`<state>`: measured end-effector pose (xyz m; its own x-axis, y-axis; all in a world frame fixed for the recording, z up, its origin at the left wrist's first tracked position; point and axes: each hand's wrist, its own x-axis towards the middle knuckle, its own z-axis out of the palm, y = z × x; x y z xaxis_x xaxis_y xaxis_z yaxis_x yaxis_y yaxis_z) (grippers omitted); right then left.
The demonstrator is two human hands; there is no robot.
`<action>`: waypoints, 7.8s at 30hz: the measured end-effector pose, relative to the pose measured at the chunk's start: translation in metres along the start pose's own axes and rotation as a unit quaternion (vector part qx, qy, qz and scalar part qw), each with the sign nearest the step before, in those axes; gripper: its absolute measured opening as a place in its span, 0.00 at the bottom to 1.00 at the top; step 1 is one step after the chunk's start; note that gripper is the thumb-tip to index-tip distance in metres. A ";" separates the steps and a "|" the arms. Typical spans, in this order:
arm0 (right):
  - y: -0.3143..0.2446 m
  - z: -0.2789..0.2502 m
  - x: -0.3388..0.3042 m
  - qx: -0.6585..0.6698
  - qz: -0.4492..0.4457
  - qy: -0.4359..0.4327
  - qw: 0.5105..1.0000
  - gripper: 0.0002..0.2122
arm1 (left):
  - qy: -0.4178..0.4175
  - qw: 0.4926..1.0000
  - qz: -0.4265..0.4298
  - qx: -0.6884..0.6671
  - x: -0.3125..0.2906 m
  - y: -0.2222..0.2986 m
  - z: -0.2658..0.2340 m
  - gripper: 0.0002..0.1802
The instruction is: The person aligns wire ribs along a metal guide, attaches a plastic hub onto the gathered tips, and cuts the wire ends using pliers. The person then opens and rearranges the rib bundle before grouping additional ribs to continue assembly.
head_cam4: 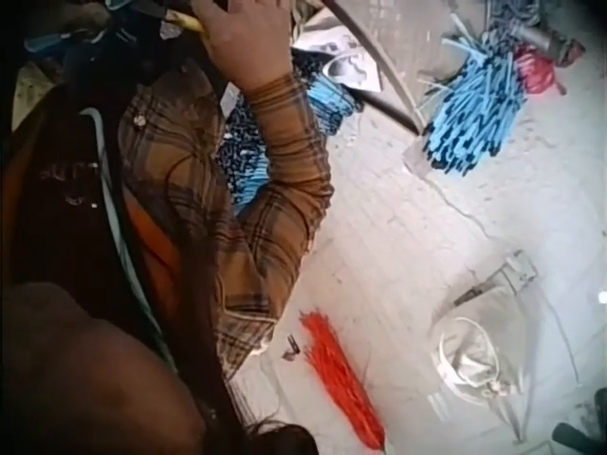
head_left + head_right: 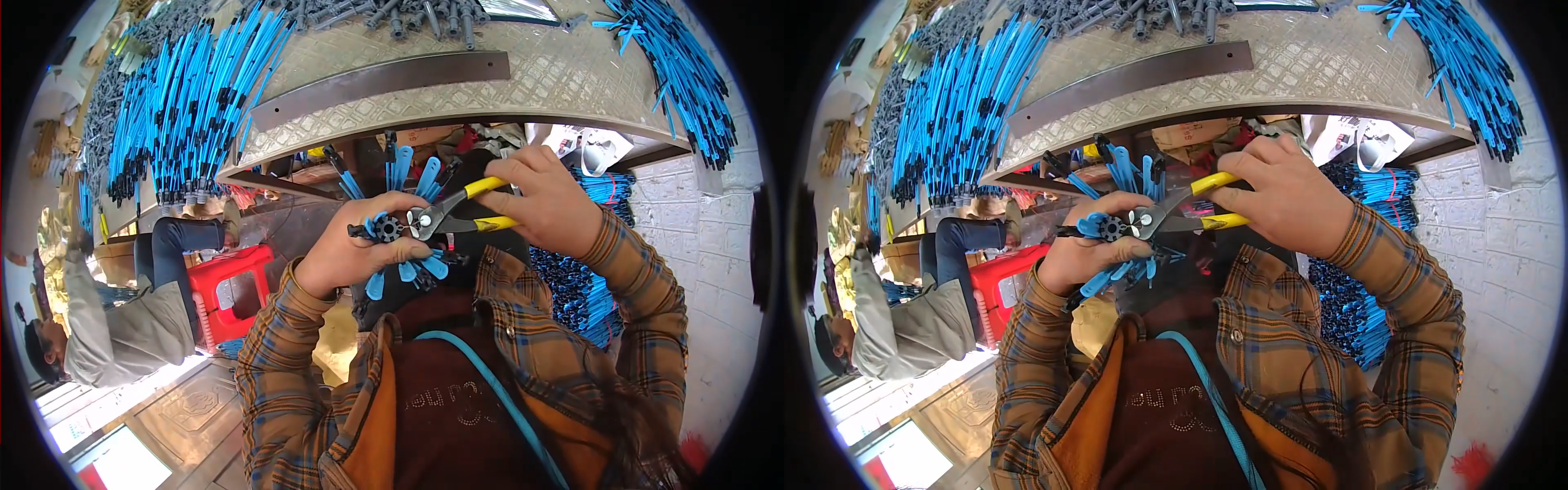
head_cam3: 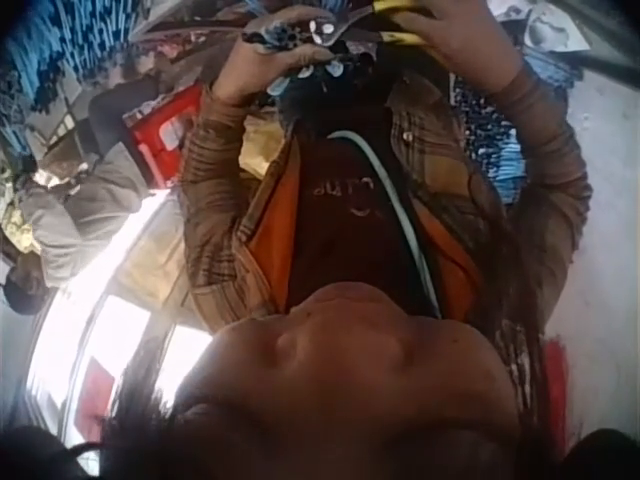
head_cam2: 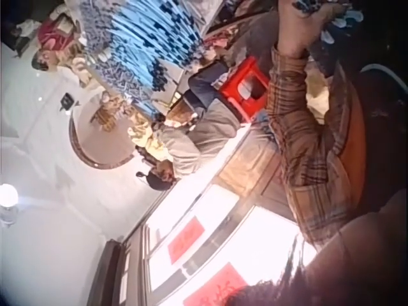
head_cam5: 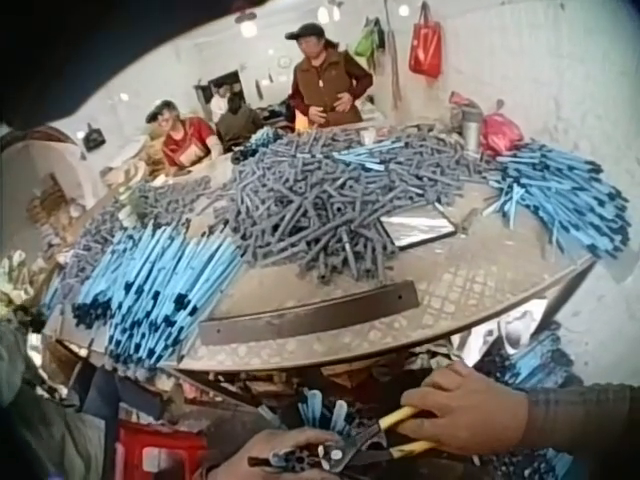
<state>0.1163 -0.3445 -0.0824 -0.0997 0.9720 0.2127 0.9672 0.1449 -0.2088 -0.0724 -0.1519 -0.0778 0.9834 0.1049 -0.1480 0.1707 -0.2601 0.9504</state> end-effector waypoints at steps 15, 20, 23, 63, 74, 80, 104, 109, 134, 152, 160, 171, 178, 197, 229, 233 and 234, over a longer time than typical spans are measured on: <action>-0.005 0.010 -0.019 0.666 0.203 -0.330 0.637 0.26 | -0.024 0.998 0.058 0.014 -0.001 -0.008 -0.002 0.22; -0.011 0.013 -0.028 0.425 0.174 -0.133 0.878 0.26 | -0.019 0.999 0.020 -0.031 -0.001 -0.008 -0.001 0.21; -0.013 0.017 -0.034 0.818 0.292 -0.323 0.375 0.26 | -0.090 0.993 0.066 0.039 0.004 -0.007 -0.005 0.22; -0.008 0.067 -0.041 0.870 0.224 -0.240 0.368 0.18 | -0.140 0.990 0.007 -0.017 0.015 -0.001 -0.009 0.23; -0.005 0.043 -0.033 0.810 0.279 -0.268 0.441 0.16 | -0.141 0.990 -0.022 -0.008 0.013 0.003 -0.010 0.26; -0.016 0.060 -0.033 0.805 0.246 -0.240 0.484 0.17 | -0.139 0.990 -0.023 -0.014 0.011 0.004 -0.012 0.26; -0.007 -0.014 -0.023 0.319 0.193 -0.248 0.894 0.15 | -0.118 0.990 -0.005 0.071 0.020 0.000 0.005 0.22; -0.014 0.004 -0.029 0.228 0.140 -0.094 0.959 0.11 | -0.100 0.994 0.022 0.044 0.021 0.012 -0.005 0.21; -0.026 0.042 0.072 0.592 0.110 -0.232 0.764 0.33 | -0.142 0.954 0.259 -0.051 -0.008 0.054 -0.044 0.21; -0.027 -0.016 0.329 0.697 0.198 -0.035 0.688 0.18 | 0.767 0.511 0.288 -0.259 -0.085 -0.088 -0.171 0.18; -0.043 0.045 0.369 0.623 0.283 -0.001 0.729 0.21 | 0.784 0.588 0.200 0.022 -0.056 -0.103 -0.155 0.22; -0.052 0.036 0.349 0.660 0.316 -0.021 0.681 0.24 | 0.795 0.558 0.129 0.202 -0.052 -0.082 -0.156 0.21; -0.040 -0.004 0.269 0.640 0.192 -0.014 0.743 0.30 | 0.803 0.547 0.126 0.202 -0.047 -0.087 -0.156 0.22; 0.302 -0.143 -0.149 -0.459 0.561 0.022 0.689 0.08 | 0.527 0.803 0.260 0.100 0.052 -0.001 -0.029 0.07; 0.038 -0.058 -0.003 0.396 0.244 0.226 0.856 0.09 | 0.263 0.831 0.182 -0.455 0.094 0.085 -0.034 0.14; 0.028 -0.073 -0.002 0.234 0.204 0.217 0.925 0.06 | 0.323 0.828 0.209 -0.407 0.094 0.082 -0.028 0.18; 0.027 -0.071 -0.003 0.237 0.207 0.217 0.924 0.06 | 0.317 0.837 0.208 -0.396 0.092 0.083 -0.026 0.20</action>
<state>0.1596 -0.3568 -0.0211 0.4586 0.8117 0.3616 0.6801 -0.0588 -0.7307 0.0305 -0.1383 -0.0057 0.6756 0.7159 0.1764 -0.5180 0.2906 0.8045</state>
